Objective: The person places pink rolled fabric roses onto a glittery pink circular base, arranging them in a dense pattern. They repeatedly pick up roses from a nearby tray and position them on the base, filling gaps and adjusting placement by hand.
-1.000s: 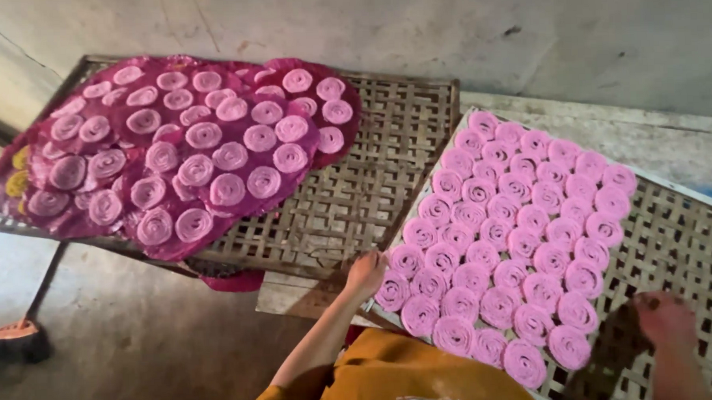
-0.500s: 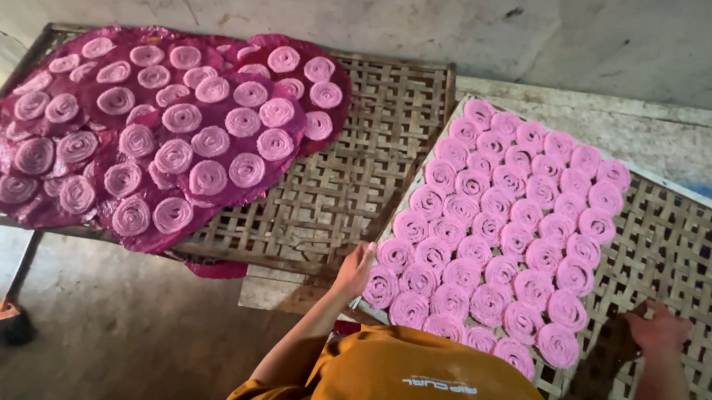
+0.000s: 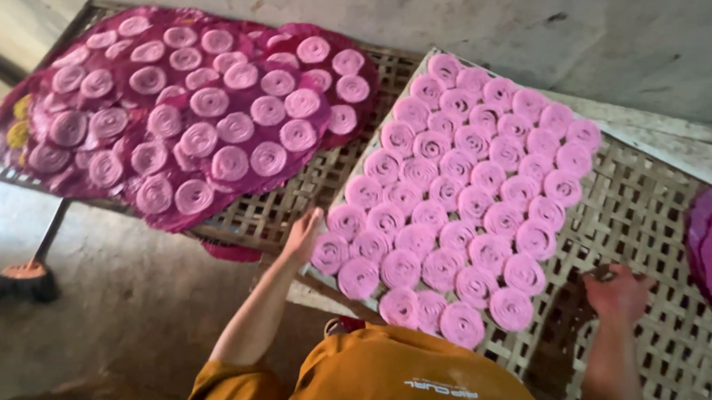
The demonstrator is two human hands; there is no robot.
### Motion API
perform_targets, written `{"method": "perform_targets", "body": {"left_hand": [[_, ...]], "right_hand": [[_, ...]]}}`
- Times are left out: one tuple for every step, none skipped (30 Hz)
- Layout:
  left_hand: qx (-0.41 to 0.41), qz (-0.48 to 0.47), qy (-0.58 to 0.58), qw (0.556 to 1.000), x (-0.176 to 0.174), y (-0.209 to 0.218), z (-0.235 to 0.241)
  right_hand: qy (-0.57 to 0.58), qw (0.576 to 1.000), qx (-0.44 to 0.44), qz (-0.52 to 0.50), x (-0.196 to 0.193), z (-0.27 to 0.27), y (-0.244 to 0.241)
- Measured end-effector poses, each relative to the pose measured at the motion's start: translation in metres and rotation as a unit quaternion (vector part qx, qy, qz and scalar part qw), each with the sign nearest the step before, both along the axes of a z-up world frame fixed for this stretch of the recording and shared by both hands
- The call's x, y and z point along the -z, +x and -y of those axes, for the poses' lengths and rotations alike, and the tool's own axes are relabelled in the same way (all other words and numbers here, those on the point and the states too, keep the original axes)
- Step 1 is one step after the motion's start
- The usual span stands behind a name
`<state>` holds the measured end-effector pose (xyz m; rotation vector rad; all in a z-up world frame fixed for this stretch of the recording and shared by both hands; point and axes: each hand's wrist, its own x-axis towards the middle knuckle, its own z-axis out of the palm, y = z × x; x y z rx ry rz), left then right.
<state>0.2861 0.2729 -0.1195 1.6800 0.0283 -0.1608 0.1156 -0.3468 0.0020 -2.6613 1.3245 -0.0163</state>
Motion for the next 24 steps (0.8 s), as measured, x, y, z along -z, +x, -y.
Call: {"method": "perform_targets", "body": {"left_hand": [[-0.006,-0.009,0.020,1.000,-0.003,0.008,-0.011],[-0.016,-0.017,0.038,0.999,-0.006,0.016,-0.020],[-0.013,-0.008,0.050,0.999,-0.013,0.021,-0.029],[-0.009,0.001,0.061,0.998,-0.023,0.026,-0.035],[-0.005,0.009,0.073,0.997,-0.035,0.028,-0.041],[0.004,0.041,0.145,0.989,-0.050,0.029,-0.046],[0.012,0.071,0.218,0.973,-0.065,0.030,-0.050],[0.021,0.102,0.290,0.951,-0.078,0.032,-0.054],[-0.012,0.107,0.296,0.949,-0.089,0.037,-0.061],[-0.041,0.109,0.301,0.947,-0.099,0.039,-0.067],[-0.070,0.111,0.305,0.943,-0.108,0.044,-0.078],[-0.107,0.125,0.288,0.944,-0.115,0.054,-0.093],[-0.145,0.138,0.270,0.942,-0.119,0.064,-0.114],[-0.179,0.156,0.254,0.938,-0.119,0.079,-0.140],[-0.227,0.169,0.289,0.914,-0.116,0.095,-0.166],[-0.265,0.180,0.326,0.890,-0.110,0.109,-0.195],[-0.289,0.189,0.336,0.876,-0.103,0.125,-0.223],[-0.309,0.200,0.344,0.864,-0.096,0.146,-0.248],[-0.312,0.189,0.349,0.863,-0.088,0.168,-0.271],[-0.314,0.181,0.353,0.863,-0.079,0.190,-0.291],[-0.316,0.172,0.357,0.862,-0.070,0.210,-0.306],[-0.285,0.158,0.378,0.867,-0.060,0.226,-0.317],[-0.253,0.145,0.399,0.869,-0.052,0.239,-0.326],[-0.223,0.131,0.420,0.870,-0.047,0.250,-0.332]], "right_hand": [[0.024,1.000,0.005,-0.008,0.007,-0.004,0.008],[0.019,1.000,-0.003,-0.025,0.014,-0.008,0.019],[0.014,0.999,-0.011,-0.042,0.023,-0.016,0.031],[0.007,0.998,-0.017,-0.060,0.028,-0.022,0.038],[-0.003,0.998,-0.029,-0.057,0.029,-0.028,0.041],[-0.011,0.998,-0.039,-0.052,0.030,-0.035,0.043],[-0.019,0.998,-0.049,-0.047,0.031,-0.042,0.049],[-0.019,0.993,-0.042,-0.111,0.030,-0.048,0.057],[-0.021,0.984,-0.034,-0.174,0.025,-0.054,0.066],[-0.041,0.977,-0.049,-0.204,0.013,-0.059,0.068],[-0.061,0.968,-0.063,-0.233,-0.001,-0.067,0.072],[-0.109,0.982,-0.102,-0.119,-0.016,-0.079,0.072],[-0.155,0.978,-0.138,-0.002,-0.031,-0.095,0.072],[-0.158,0.960,-0.214,0.087,-0.040,-0.121,0.086],[-0.157,0.928,-0.288,0.175,-0.049,-0.147,0.106],[-0.017,0.943,-0.277,0.185,-0.054,-0.183,0.133],[0.086,0.868,-0.377,0.311,-0.054,-0.224,0.167],[0.206,0.828,-0.399,0.336,-0.054,-0.268,0.209],[0.166,0.817,-0.443,0.330,-0.050,-0.313,0.246],[0.275,0.747,-0.491,0.354,-0.040,-0.361,0.290],[0.267,0.712,-0.538,0.364,-0.029,-0.402,0.328],[0.224,0.787,-0.498,0.285,-0.017,-0.435,0.360],[0.244,0.788,-0.480,0.299,-0.004,-0.465,0.389],[0.153,0.791,-0.493,0.330,0.005,-0.486,0.418]]}}
